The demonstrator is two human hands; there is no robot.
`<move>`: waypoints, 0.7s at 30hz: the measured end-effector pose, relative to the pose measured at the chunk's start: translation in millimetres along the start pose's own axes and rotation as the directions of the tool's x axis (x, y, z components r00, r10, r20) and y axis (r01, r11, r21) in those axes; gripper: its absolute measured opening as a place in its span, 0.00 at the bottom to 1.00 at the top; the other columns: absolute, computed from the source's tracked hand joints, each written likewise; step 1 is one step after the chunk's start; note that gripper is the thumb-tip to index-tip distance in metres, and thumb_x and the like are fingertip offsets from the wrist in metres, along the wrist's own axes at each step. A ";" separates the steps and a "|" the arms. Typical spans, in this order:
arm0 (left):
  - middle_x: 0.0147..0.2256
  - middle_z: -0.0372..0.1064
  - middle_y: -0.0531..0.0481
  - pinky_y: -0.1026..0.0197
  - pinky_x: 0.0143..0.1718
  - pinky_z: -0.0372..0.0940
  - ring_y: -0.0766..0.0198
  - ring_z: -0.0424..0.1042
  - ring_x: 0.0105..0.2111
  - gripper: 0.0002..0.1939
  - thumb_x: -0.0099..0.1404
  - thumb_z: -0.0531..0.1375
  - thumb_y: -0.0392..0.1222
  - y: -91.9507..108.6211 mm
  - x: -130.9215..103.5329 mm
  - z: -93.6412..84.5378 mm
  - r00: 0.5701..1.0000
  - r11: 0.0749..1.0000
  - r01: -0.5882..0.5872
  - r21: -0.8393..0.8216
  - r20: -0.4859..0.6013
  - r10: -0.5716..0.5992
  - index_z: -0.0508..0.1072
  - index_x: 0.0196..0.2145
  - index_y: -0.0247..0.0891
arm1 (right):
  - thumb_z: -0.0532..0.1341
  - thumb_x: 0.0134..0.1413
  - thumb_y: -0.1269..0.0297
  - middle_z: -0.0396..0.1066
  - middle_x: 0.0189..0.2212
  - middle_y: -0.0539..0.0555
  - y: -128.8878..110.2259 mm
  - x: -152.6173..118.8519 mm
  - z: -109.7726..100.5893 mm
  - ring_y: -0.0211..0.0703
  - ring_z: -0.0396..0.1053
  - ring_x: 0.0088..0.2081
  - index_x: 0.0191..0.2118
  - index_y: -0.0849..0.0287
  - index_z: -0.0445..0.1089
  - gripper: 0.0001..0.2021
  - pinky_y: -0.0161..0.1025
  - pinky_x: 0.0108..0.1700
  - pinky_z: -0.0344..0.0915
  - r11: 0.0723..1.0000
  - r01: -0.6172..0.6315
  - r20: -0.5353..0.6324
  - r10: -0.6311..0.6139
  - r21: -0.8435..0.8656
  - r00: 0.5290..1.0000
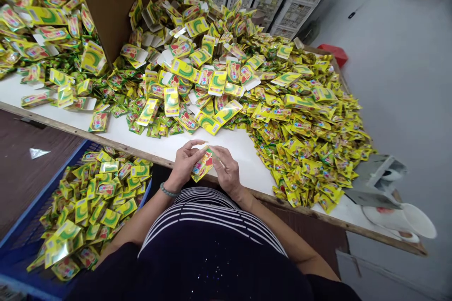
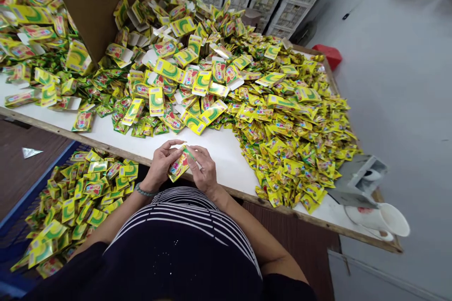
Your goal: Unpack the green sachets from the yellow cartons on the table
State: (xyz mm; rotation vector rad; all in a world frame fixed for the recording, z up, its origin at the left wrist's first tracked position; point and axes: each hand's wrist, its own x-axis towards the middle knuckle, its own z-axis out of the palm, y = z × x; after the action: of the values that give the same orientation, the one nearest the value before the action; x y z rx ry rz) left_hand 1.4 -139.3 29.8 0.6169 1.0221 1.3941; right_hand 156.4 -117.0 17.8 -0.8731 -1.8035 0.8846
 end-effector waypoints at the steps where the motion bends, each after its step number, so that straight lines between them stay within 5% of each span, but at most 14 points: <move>1: 0.24 0.73 0.54 0.66 0.26 0.64 0.68 0.71 0.22 0.27 0.51 0.73 0.50 1.1 -1.5 -0.3 1.000 1.000 0.010 0.002 -0.003 -0.010 0.73 0.45 0.36 | 0.55 0.66 0.57 0.76 0.47 0.59 -0.4 0.3 0.4 0.50 0.70 0.53 0.55 0.56 0.74 0.19 0.50 0.56 0.68 0.996 0.068 0.019 -0.067 -0.059 0.998; 6: 0.21 0.70 0.56 0.66 0.24 0.60 0.69 0.68 0.20 0.28 0.50 0.72 0.53 0.2 -17.2 -20.0 0.996 0.999 -0.005 0.039 -0.090 0.008 0.73 0.44 0.35 | 0.54 0.66 0.58 0.77 0.46 0.60 1.4 8.8 14.6 0.52 0.71 0.51 0.55 0.56 0.74 0.18 0.54 0.54 0.69 0.970 0.196 0.226 -0.161 -0.143 0.961; 10: 0.22 0.69 0.53 0.64 0.25 0.61 0.66 0.68 0.22 0.26 0.56 0.68 0.57 7.2 -48.0 -100.4 0.956 0.962 -0.054 0.266 -0.264 0.127 0.74 0.45 0.35 | 0.57 0.64 0.60 0.72 0.56 0.61 10.9 7.7 47.3 0.54 0.70 0.55 0.60 0.56 0.68 0.21 0.56 0.57 0.68 0.927 0.358 0.467 -0.270 -0.109 0.842; 12: 0.23 0.69 0.50 0.61 0.30 0.63 0.62 0.70 0.26 0.21 0.61 0.64 0.55 12.8 -78.0 -157.9 0.833 0.838 0.082 0.539 -0.498 0.239 0.75 0.44 0.35 | 0.59 0.63 0.61 0.72 0.56 0.62 19.1 2.5 59.6 0.54 0.70 0.55 0.63 0.57 0.64 0.24 0.54 0.56 0.69 0.881 0.456 0.487 -0.347 -0.123 0.802; 13: 0.25 0.71 0.47 0.58 0.33 0.65 0.58 0.72 0.30 0.19 0.63 0.62 0.53 13.5 -94.1 -186.1 0.721 0.721 0.248 0.647 -0.620 0.309 0.76 0.44 0.35 | 0.60 0.63 0.62 0.73 0.55 0.63 23.9 -0.6 63.2 0.54 0.71 0.54 0.64 0.57 0.63 0.25 0.53 0.55 0.70 0.855 0.498 0.481 -0.378 -0.146 0.791; 15: 0.38 0.74 0.37 0.48 0.45 0.65 0.46 0.72 0.45 0.19 0.64 0.62 0.48 6.7 -120.2 -235.6 0.525 0.430 0.603 0.672 -0.740 0.420 0.76 0.48 0.34 | 0.60 0.63 0.65 0.74 0.52 0.64 33.9 -6.4 66.6 0.53 0.73 0.51 0.64 0.59 0.63 0.25 0.51 0.53 0.71 0.804 0.548 0.460 -0.406 -0.230 0.789; 16: 0.47 0.72 0.32 0.43 0.51 0.63 0.40 0.68 0.53 0.20 0.63 0.62 0.47 -1.4 -127.4 -255.8 0.481 0.299 0.714 0.633 -0.754 0.446 0.75 0.50 0.34 | 0.60 0.62 0.66 0.75 0.51 0.64 38.3 -9.0 67.3 0.53 0.74 0.49 0.64 0.60 0.63 0.25 0.50 0.51 0.71 0.777 0.566 0.455 -0.414 -0.275 0.788; 18: 0.61 0.61 0.29 0.37 0.60 0.54 0.35 0.54 0.64 0.24 0.63 0.61 0.47 -25.1 -127.6 -287.4 0.516 0.108 0.788 0.606 -0.746 0.421 0.73 0.54 0.34 | 0.61 0.62 0.66 0.76 0.49 0.63 44.4 -12.9 68.7 0.52 0.74 0.47 0.64 0.61 0.63 0.25 0.48 0.50 0.71 0.722 0.602 0.486 -0.413 -0.341 0.770; 21: 0.68 0.49 0.31 0.32 0.65 0.39 0.34 0.40 0.69 0.30 0.64 0.61 0.50 -63.6 -106.1 -321.3 0.670 -0.014 0.720 0.693 -0.691 0.271 0.68 0.60 0.35 | 0.61 0.63 0.65 0.75 0.50 0.63 45.8 -16.0 72.6 0.52 0.74 0.47 0.65 0.61 0.60 0.27 0.47 0.51 0.70 0.650 0.666 0.600 -0.382 -0.366 0.703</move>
State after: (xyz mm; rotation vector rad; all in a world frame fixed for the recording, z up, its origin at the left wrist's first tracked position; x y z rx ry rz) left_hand -230.5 -317.6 -151.7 0.8063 2.7515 0.1232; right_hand 103.2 -122.6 -51.3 -0.3791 -2.6530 0.1356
